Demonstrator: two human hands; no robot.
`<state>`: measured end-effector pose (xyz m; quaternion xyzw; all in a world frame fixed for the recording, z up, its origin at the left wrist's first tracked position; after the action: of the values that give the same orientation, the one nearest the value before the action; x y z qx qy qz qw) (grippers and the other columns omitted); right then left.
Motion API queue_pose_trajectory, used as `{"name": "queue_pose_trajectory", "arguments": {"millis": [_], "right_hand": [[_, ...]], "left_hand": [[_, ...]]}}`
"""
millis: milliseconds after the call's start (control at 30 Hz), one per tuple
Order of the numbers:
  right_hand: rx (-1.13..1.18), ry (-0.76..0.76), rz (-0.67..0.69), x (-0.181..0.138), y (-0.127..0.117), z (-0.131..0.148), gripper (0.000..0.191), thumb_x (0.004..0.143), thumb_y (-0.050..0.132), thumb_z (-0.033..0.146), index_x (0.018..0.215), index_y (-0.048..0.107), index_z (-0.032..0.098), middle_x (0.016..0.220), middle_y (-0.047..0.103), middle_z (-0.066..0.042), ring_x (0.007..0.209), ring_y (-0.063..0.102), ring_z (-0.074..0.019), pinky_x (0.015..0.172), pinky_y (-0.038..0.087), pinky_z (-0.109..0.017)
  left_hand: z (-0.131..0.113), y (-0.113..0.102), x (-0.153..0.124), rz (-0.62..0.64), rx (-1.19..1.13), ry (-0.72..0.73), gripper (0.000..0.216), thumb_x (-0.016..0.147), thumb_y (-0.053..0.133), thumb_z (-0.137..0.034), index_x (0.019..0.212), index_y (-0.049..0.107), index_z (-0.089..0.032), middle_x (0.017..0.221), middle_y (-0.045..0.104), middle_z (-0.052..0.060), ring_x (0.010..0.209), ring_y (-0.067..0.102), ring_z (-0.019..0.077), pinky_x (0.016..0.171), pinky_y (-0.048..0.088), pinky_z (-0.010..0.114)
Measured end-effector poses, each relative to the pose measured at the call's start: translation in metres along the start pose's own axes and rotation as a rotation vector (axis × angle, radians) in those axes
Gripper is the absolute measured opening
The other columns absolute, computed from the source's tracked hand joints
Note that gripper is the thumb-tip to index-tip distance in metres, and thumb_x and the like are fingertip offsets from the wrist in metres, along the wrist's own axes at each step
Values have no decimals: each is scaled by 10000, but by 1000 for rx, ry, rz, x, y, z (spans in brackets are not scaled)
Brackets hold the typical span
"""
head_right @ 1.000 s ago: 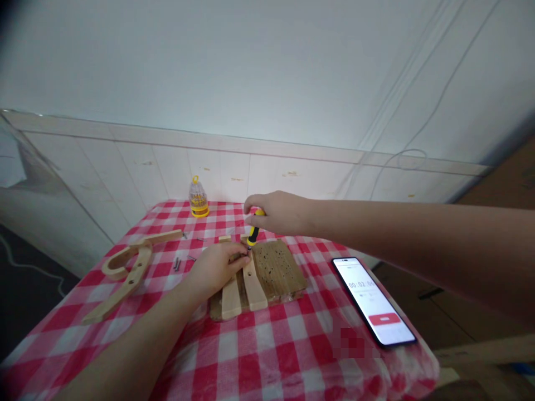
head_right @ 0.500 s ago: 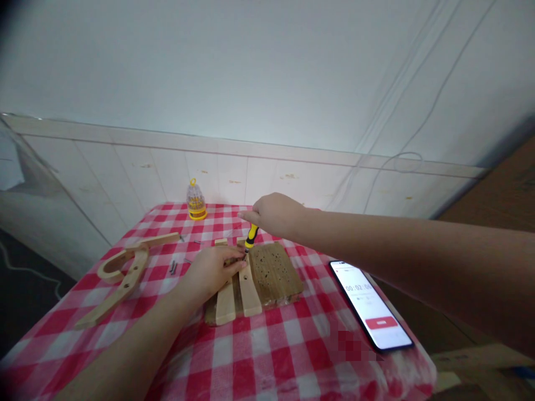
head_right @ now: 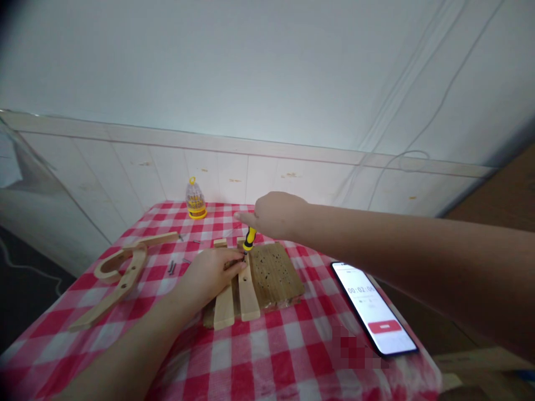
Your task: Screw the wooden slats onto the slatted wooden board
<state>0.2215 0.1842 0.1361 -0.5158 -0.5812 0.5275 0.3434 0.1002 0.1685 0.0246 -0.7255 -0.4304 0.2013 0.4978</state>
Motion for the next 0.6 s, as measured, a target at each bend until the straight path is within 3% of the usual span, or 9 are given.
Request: {"name": "queue_pose_trajectory", "arguments": {"millis": [133, 300, 500, 600], "right_hand": [[202, -77, -13, -10, 2, 2, 413, 911, 329, 449, 1143, 584, 221, 780, 664, -54, 662, 574, -153, 583, 350, -245], [146, -268, 85, -27, 0, 12, 335, 908, 342, 298, 1050, 616, 168, 940, 657, -84, 749, 572, -147, 616, 353, -244], [-87, -133, -12, -7, 4, 1, 459, 905, 349, 465, 807, 668, 151, 652, 617, -90, 585, 518, -166, 546, 282, -275], [66, -101, -43, -7, 3, 0, 451, 923, 305, 461, 994, 647, 176, 722, 639, -76, 606, 530, -148, 559, 300, -255]], "left_hand": [[0, 1, 0, -16, -15, -1, 232, 859, 501, -328, 973, 690, -258, 972, 711, 17, 874, 636, 176, 735, 440, 267], [1, 0, 0, -16, 9, 18, 226, 851, 508, -350, 901, 702, -247, 858, 714, 12, 769, 626, 164, 639, 408, 254], [5, 0, 2, 33, -5, -9, 248, 777, 593, -451, 908, 714, -279, 831, 719, 0, 716, 621, 172, 574, 373, 255], [7, 0, 1, 2, -15, -34, 291, 762, 607, -471, 963, 709, -287, 886, 722, 6, 762, 630, 180, 615, 397, 260]]}}
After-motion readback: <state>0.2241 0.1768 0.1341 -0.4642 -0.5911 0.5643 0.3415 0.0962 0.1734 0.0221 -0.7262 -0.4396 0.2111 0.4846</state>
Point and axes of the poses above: each hand's wrist, its own x-axis towards the middle knuckle, its own y-axis out of the palm, z = x × y, the point moved 5 cm from there along x, towards the middle knuckle
